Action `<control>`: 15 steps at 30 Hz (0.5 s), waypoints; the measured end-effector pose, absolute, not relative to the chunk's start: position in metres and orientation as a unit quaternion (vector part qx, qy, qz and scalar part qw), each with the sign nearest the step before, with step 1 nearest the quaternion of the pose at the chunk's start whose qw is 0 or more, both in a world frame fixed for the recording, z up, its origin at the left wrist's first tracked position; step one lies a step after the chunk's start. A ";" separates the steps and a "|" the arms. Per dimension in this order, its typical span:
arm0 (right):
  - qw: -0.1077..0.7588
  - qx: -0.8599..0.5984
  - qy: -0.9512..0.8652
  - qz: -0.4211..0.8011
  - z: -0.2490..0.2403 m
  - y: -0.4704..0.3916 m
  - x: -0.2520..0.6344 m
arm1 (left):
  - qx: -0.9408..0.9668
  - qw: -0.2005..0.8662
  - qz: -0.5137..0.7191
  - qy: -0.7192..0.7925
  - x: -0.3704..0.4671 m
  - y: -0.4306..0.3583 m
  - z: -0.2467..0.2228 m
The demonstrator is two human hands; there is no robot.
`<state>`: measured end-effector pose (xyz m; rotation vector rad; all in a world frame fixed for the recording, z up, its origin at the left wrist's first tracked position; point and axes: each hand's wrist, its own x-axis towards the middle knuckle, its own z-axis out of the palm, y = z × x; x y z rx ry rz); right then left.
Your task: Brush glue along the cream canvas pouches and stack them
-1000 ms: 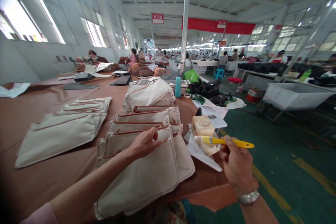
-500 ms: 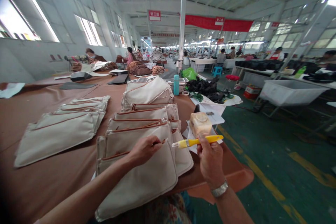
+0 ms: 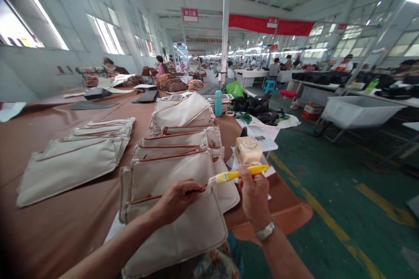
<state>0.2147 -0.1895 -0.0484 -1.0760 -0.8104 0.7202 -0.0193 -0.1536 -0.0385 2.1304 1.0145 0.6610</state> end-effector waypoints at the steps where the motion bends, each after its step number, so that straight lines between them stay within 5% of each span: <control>1: 0.726 -0.488 -0.363 0.320 -0.048 -0.191 0.216 | 0.819 0.337 0.253 0.389 -0.020 -0.155 -0.038; 10: 0.682 -0.544 -0.432 0.228 -0.034 -0.213 0.220 | 0.868 0.256 0.259 0.338 -0.020 -0.177 -0.036; 15: 0.712 -0.513 -0.390 0.279 -0.033 -0.214 0.233 | 0.909 0.199 0.259 0.257 -0.025 -0.195 -0.035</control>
